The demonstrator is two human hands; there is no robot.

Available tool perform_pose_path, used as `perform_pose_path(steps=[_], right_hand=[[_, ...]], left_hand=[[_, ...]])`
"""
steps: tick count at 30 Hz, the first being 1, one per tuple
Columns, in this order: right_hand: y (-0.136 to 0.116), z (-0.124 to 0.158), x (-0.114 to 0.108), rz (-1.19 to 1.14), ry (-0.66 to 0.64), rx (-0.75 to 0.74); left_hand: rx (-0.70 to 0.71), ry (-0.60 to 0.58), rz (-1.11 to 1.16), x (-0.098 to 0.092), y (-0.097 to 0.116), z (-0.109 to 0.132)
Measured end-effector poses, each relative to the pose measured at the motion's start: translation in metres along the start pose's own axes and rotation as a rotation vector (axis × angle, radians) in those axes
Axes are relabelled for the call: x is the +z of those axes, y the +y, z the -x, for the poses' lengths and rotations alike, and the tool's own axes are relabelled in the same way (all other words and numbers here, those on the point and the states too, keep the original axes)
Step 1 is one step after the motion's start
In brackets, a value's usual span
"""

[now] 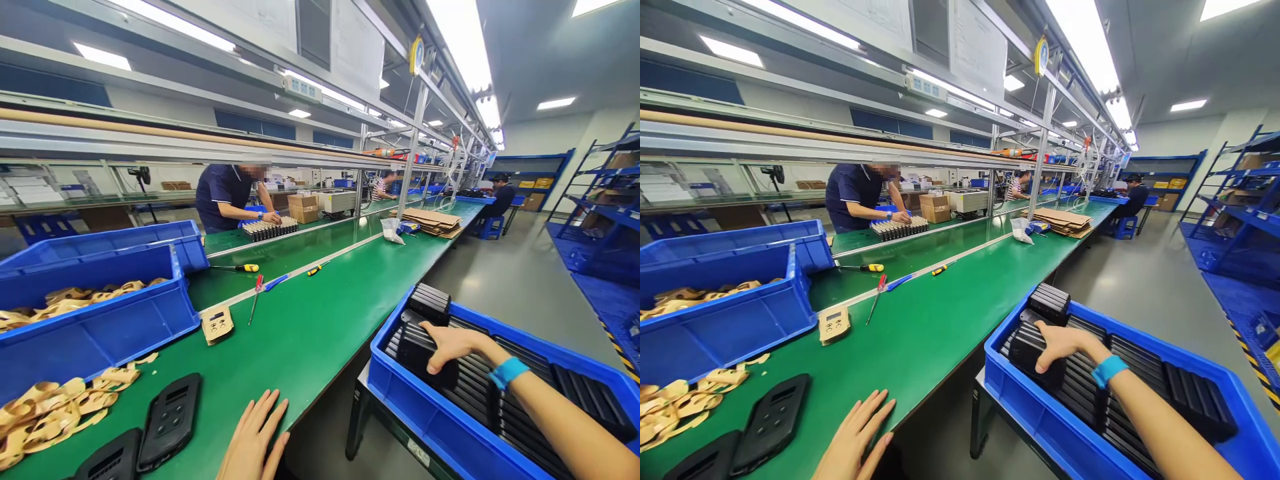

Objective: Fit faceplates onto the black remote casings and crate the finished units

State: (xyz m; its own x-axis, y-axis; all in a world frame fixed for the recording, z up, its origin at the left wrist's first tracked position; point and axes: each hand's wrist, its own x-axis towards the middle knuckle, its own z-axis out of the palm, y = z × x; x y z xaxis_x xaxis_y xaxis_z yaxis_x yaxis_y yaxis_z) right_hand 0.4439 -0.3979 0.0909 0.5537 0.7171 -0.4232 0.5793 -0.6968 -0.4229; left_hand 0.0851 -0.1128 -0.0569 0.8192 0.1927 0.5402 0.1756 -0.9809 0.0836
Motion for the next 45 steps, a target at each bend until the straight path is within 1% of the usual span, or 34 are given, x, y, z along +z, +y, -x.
perform_pose_path(steps=[2, 4, 6, 8, 12, 14, 15, 18, 20, 21, 23, 25, 27, 29, 30, 32, 34, 35, 36, 37, 38, 40, 41, 43, 45], right_hand=[[0.017, 0.010, -0.002, -0.098, -0.052, -0.045], [0.036, 0.015, -0.004, -0.279, -0.195, -0.092], [0.053, 0.015, -0.004, -0.478, -0.351, -0.110], [0.063, 0.010, -0.003, -0.600, -0.440, -0.091], [0.066, 0.003, -0.004, -0.623, -0.462, -0.073], [0.064, 0.003, -0.005, -0.623, -0.467, -0.092], [0.064, 0.004, -0.006, -0.623, -0.470, -0.107], [0.068, 0.003, -0.005, -0.632, -0.458, -0.174], [0.071, 0.001, -0.003, -0.641, -0.403, -0.226], [0.071, 0.000, -0.002, -0.646, -0.366, -0.237], [0.067, -0.004, -0.001, -0.645, -0.297, -0.243], [0.060, -0.006, -0.003, -0.619, -0.251, -0.242], [0.055, -0.007, -0.007, -0.551, -0.222, -0.238], [0.052, -0.005, -0.011, -0.435, -0.218, -0.225], [0.052, -0.002, -0.012, -0.373, -0.224, -0.214], [0.051, 0.006, -0.010, -0.244, -0.208, -0.184], [0.048, 0.018, -0.001, -0.129, -0.107, -0.151], [0.045, 0.024, 0.005, -0.064, -0.034, -0.136], [0.042, 0.030, 0.012, 0.003, 0.039, -0.123], [0.039, 0.035, 0.020, 0.058, 0.100, -0.110], [0.037, 0.039, 0.027, 0.101, 0.142, -0.094], [0.033, 0.045, 0.039, 0.139, 0.183, -0.050], [0.032, 0.046, 0.044, 0.139, 0.195, -0.024], [0.031, 0.047, 0.052, 0.123, 0.228, 0.024], [0.031, 0.047, 0.058, 0.104, 0.268, 0.062]], left_hand=[[0.026, 0.021, -0.029, 0.001, 0.000, -0.002], [0.066, 0.067, -0.056, 0.004, 0.002, -0.010], [0.103, 0.099, -0.049, 0.008, 0.007, -0.021], [0.130, 0.097, -0.015, 0.012, 0.012, -0.032], [0.165, 0.104, 0.060, 0.013, 0.028, -0.052], [0.164, 0.113, 0.129, 0.011, 0.042, -0.062], [0.162, 0.100, 0.175, 0.009, 0.051, -0.069], [0.182, -0.013, 0.320, 0.006, 0.079, -0.091], [0.208, -0.091, 0.379, 0.006, 0.092, -0.102], [0.216, -0.114, 0.395, 0.007, 0.095, -0.104], [0.220, -0.128, 0.411, 0.010, 0.094, -0.100], [0.206, -0.119, 0.426, 0.009, 0.087, -0.090], [0.166, -0.126, 0.466, 0.005, 0.080, -0.081], [0.084, -0.173, 0.564, -0.004, 0.079, -0.081], [0.023, -0.207, 0.636, -0.008, 0.083, -0.086], [-0.135, -0.282, 0.838, -0.011, 0.097, -0.111], [-0.366, -0.369, 1.153, -0.005, 0.119, -0.149], [-0.510, -0.441, 1.384, 0.002, 0.131, -0.171], [-0.719, -0.522, 1.657, 0.012, 0.145, -0.195], [-0.983, -0.568, 1.891, 0.025, 0.158, -0.217], [-1.084, -0.616, 1.943, 0.039, 0.170, -0.239], [-1.211, -0.673, 1.981, 0.067, 0.191, -0.274], [-1.245, -0.685, 1.977, 0.080, 0.199, -0.287], [-1.306, -0.700, 1.971, 0.100, 0.209, -0.302], [-1.340, -0.723, 1.953, 0.112, 0.212, -0.307]])
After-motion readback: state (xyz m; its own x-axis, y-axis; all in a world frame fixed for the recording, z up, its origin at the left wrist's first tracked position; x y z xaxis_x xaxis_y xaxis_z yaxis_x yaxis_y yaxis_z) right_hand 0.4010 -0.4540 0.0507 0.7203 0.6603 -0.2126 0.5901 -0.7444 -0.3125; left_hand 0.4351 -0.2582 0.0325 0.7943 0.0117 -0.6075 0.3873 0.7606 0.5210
